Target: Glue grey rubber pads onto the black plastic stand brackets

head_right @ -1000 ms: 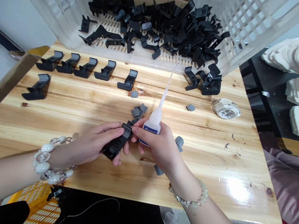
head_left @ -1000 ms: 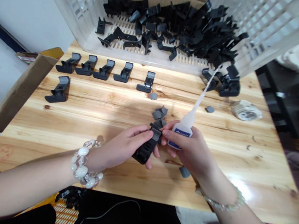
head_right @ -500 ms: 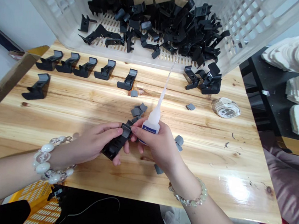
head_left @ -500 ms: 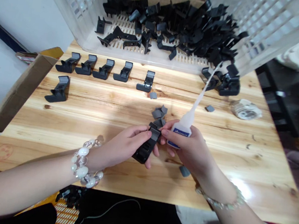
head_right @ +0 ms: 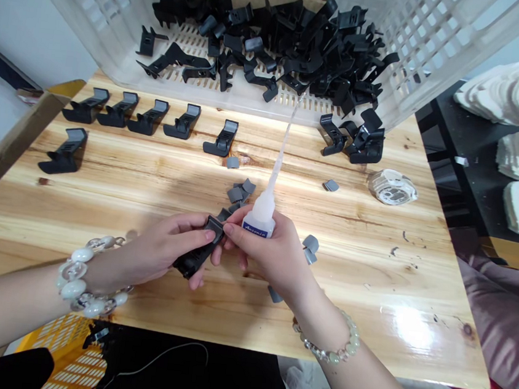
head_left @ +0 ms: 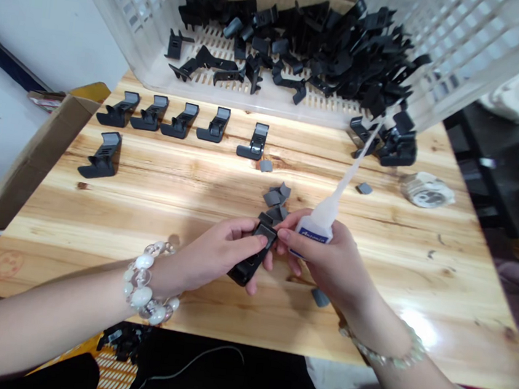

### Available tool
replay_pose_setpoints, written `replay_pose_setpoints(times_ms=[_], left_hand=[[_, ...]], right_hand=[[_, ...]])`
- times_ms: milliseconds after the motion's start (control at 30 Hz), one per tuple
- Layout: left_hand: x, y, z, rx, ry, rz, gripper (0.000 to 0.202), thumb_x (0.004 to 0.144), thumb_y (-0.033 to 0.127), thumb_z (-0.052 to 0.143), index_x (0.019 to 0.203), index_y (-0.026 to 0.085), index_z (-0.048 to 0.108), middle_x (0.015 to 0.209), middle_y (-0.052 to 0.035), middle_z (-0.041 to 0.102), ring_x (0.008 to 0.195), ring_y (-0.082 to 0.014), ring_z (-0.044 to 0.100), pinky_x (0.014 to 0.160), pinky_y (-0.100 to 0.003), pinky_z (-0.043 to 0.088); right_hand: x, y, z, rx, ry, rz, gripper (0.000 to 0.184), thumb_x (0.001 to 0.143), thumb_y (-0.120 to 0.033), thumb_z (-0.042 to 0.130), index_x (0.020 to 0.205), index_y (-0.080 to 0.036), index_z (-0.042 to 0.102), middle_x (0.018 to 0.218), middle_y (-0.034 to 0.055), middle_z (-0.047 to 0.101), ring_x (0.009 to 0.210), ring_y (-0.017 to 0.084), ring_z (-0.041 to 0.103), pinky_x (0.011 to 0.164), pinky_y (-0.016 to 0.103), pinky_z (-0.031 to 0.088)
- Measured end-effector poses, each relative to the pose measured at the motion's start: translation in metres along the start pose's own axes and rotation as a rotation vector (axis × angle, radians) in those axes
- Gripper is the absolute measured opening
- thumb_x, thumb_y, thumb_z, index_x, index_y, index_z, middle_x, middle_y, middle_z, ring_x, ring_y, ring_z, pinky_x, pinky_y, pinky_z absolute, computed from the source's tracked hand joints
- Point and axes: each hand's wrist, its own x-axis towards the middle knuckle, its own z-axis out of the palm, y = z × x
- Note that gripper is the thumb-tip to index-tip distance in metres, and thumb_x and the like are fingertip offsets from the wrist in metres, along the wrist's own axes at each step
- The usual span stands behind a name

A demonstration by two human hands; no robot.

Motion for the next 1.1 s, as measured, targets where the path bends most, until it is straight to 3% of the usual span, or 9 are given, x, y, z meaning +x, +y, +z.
replay_pose_setpoints(times_ms=[333,567,800,967,1100], left_hand=[[0.001,0.0,0.003,-0.039,0.034,-0.011,0.021,0.095,0.035,0.051,0.094,0.016,0.059,0.08,-0.0025,0.068,0.05,-0.0114,0.066,0.053,-0.022,0.053],[0.003,0.0,0.003,-0.13,0.061,-0.061,0.024,0.092,0.038,0.058,0.094,0.014,0.065,0.078,-0.0034,0.07,0.064,-0.0128,0.069,0.062,-0.023,0.057],[-0.001,0.006,0.002,-0.052,0.055,-0.073,0.022,0.091,0.037,0.06,0.095,0.017,0.068,0.081,-0.003,0.071,0.065,-0.0109,0.069,0.062,-0.02,0.056],[0.001,0.009,-0.002,-0.054,0.033,-0.035,0.019,0.089,0.029,0.062,0.106,0.022,0.066,0.095,-0.0035,0.072,0.076,-0.015,0.071,0.066,-0.027,0.06],[0.004,0.021,-0.005,0.035,0.116,0.043,0.018,0.084,0.028,0.066,0.099,0.017,0.066,0.092,-0.0051,0.072,0.074,-0.0161,0.071,0.068,-0.03,0.06]], right_hand=[[0.002,0.003,-0.001,-0.03,0.024,-0.018,0.015,0.077,-0.028,0.077,0.081,-0.017,0.067,0.062,-0.0003,0.064,0.049,0.009,0.056,0.037,0.017,0.045],[0.001,0.003,-0.001,-0.046,0.003,-0.022,0.013,0.079,-0.028,0.075,0.081,-0.019,0.066,0.06,-0.0015,0.061,0.051,0.01,0.057,0.037,0.016,0.045],[0.0,0.001,-0.002,-0.052,0.016,-0.013,0.016,0.078,-0.029,0.076,0.081,-0.018,0.065,0.061,-0.0014,0.062,0.05,0.01,0.056,0.036,0.017,0.045],[0.001,-0.006,-0.007,-0.049,0.097,-0.062,0.016,0.075,-0.028,0.077,0.078,-0.018,0.065,0.062,0.0001,0.063,0.053,0.011,0.055,0.037,0.017,0.043],[0.004,-0.011,-0.014,-0.042,0.175,-0.101,0.016,0.073,-0.027,0.078,0.075,-0.018,0.065,0.06,0.0008,0.061,0.053,0.011,0.053,0.036,0.018,0.039]])
